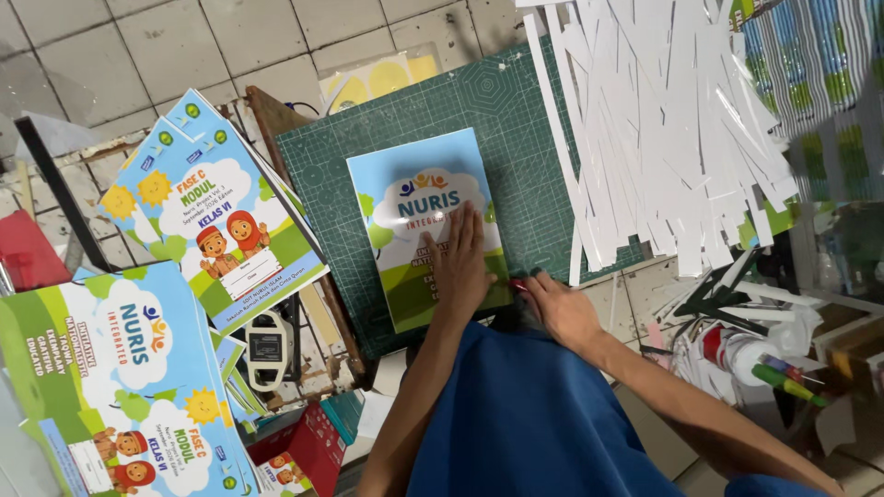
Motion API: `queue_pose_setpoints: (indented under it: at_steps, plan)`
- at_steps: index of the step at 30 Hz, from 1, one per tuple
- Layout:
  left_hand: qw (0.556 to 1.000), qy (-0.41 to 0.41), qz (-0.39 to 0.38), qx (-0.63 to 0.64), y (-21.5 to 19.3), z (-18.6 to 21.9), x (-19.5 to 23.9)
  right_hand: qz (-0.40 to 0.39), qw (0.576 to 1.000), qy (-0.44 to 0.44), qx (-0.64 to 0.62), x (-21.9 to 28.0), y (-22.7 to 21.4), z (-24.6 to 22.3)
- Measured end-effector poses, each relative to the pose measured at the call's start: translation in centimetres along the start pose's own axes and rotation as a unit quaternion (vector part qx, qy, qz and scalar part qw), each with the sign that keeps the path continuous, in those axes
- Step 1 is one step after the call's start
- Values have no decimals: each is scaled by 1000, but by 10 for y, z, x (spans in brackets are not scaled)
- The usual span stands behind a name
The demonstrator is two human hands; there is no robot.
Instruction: The person trims the edges of book covers using a utility knife on a cutting mat and stacks them.
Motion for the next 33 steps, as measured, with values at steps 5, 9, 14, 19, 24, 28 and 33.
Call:
queue_pose_setpoints:
  at_steps: [5, 9, 14, 19, 24, 28, 33]
  plan:
    - [1000, 4, 4, -6, 4, -1, -1, -6, 997, 18, 72, -1, 18, -1]
    - [999, 18, 20, -22, 2, 1, 1, -58, 991, 34, 113, -9, 36, 3]
    - [1000, 13, -3, -22, 3, -2, 0, -55, 987, 41, 147, -30, 38, 7]
    - [1000, 14, -10, 3, 3, -2, 1, -11, 987, 38, 155, -66, 30, 6]
    - [1000, 15, -17, 10, 7, -7, 3, 41, 991, 79, 98, -127, 6, 18]
    - [1000, 18, -9, -8, 8, -5, -1, 54, 987, 80, 128, -150, -5, 21]
    - [999, 21, 20, -21, -1, -4, 4, 20, 994, 64, 87, -94, 7, 5]
Point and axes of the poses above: each hand's wrist, its own x-axis away from the middle knuckle, its own y-axis out of the palm, z = x × y, the point moved 9 cm from there along -x, towards the middle knuckle, and after that the axes turned 3 degrees about -z, right-handed, at the moved point
